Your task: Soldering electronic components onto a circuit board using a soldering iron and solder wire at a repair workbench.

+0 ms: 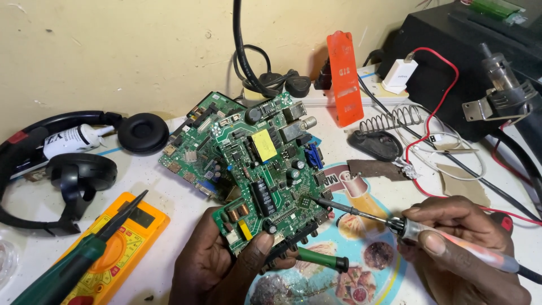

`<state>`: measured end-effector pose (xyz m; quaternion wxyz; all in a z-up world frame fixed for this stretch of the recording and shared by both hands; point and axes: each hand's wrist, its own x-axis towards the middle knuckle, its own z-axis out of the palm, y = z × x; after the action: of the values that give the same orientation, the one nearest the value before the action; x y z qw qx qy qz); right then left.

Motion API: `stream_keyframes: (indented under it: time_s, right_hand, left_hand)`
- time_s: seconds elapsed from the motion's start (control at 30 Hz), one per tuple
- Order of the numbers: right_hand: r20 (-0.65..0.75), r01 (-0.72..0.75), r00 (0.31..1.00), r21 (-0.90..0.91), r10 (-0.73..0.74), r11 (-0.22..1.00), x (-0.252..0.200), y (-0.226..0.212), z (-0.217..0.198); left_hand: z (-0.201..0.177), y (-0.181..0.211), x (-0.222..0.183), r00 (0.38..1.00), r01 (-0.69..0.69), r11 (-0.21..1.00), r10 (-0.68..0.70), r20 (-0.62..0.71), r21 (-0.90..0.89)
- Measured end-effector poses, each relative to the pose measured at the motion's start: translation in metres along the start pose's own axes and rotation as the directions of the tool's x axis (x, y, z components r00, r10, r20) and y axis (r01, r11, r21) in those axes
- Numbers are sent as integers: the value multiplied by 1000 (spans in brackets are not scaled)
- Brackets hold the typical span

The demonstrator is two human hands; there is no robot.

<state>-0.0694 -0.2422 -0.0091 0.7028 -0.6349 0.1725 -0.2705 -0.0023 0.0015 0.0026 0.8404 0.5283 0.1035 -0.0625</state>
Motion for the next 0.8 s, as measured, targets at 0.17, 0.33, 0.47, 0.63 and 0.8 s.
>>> stream_keyframes:
  time_s: [0.17,0.33,0.47,0.63,0.8]
  right_hand:
    - [-56,-61,997,-30,59,998,-1,-3,3]
    - [-68,-99,993,-50,95,994,-1,-9,8]
    - [-23,-40,999,-11,39,999,0,1,-1]
    - [-80,-120,990,-49,115,992,-1,-8,8]
    - [-32,-72,997,-44,71,996,1,3,-3]
  left_hand:
    - [-1,-6,3,998,36,999,-37,-40,-40]
    - [0,-2,2,993,84,995,-87,-73,-45]
    - [-5,-9,1,997,-69,997,70,41,-29]
    - [-3,-6,0,1000,-6,1000,6,-6,-20]
    - [-2,-6,0,999,-39,999,39,-2,-32]
